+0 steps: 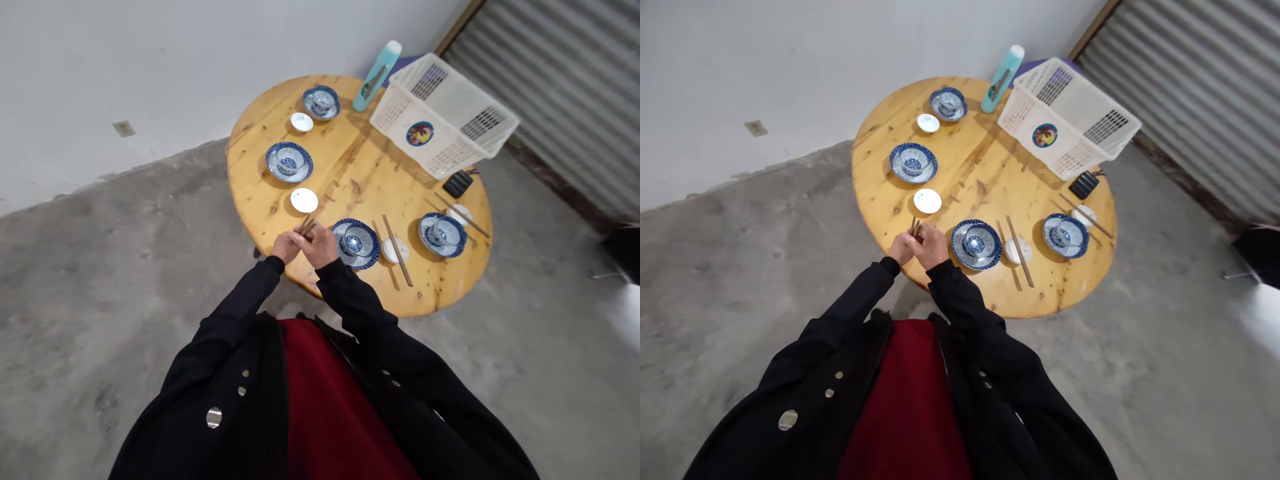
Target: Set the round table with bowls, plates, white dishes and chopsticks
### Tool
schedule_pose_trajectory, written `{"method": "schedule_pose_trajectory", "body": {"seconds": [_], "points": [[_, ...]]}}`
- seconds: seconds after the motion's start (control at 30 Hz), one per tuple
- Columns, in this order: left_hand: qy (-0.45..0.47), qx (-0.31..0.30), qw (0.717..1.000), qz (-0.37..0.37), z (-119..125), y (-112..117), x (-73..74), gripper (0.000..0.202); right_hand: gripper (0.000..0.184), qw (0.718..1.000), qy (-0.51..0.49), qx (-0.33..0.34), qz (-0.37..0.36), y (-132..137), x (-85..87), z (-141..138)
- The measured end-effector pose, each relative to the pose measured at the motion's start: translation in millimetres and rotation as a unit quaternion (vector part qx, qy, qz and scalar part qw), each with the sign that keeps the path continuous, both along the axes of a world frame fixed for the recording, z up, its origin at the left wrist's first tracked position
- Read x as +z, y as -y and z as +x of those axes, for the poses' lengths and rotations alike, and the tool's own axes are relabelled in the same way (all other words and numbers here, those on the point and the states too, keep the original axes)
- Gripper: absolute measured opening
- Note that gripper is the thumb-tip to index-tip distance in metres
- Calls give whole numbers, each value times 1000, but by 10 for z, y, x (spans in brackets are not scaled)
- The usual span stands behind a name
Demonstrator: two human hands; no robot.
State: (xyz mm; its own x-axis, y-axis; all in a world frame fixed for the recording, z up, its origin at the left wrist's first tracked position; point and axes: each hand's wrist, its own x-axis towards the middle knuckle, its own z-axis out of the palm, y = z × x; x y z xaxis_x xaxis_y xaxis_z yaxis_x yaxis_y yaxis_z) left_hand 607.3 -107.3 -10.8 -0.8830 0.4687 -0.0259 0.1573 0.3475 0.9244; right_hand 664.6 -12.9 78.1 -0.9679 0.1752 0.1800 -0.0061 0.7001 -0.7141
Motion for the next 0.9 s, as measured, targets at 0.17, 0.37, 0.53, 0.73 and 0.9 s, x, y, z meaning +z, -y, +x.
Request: {"method": "schedule_pose_trajectory", "body": {"seconds": [0.17, 0.37, 0.53, 0.73, 0.9], "points": [[8, -4, 1000, -12, -44, 35, 59, 19, 23, 999, -32, 15, -13, -65, 153, 20], [28, -8, 999, -26, -76, 25, 102, 22, 30, 995, -78, 47, -50, -184, 298, 87], [31, -11, 999, -33, -86, 4, 129, 26, 27, 993, -105, 46, -41, -234, 363, 93], [26, -21, 999, -37, -47, 2, 176, 31, 20, 988, -139, 35, -49, -233, 438, 79], [35, -12, 999, -14, -20, -13, 183, 33, 19, 985, -167, 26, -41, -230, 469, 79]]}}
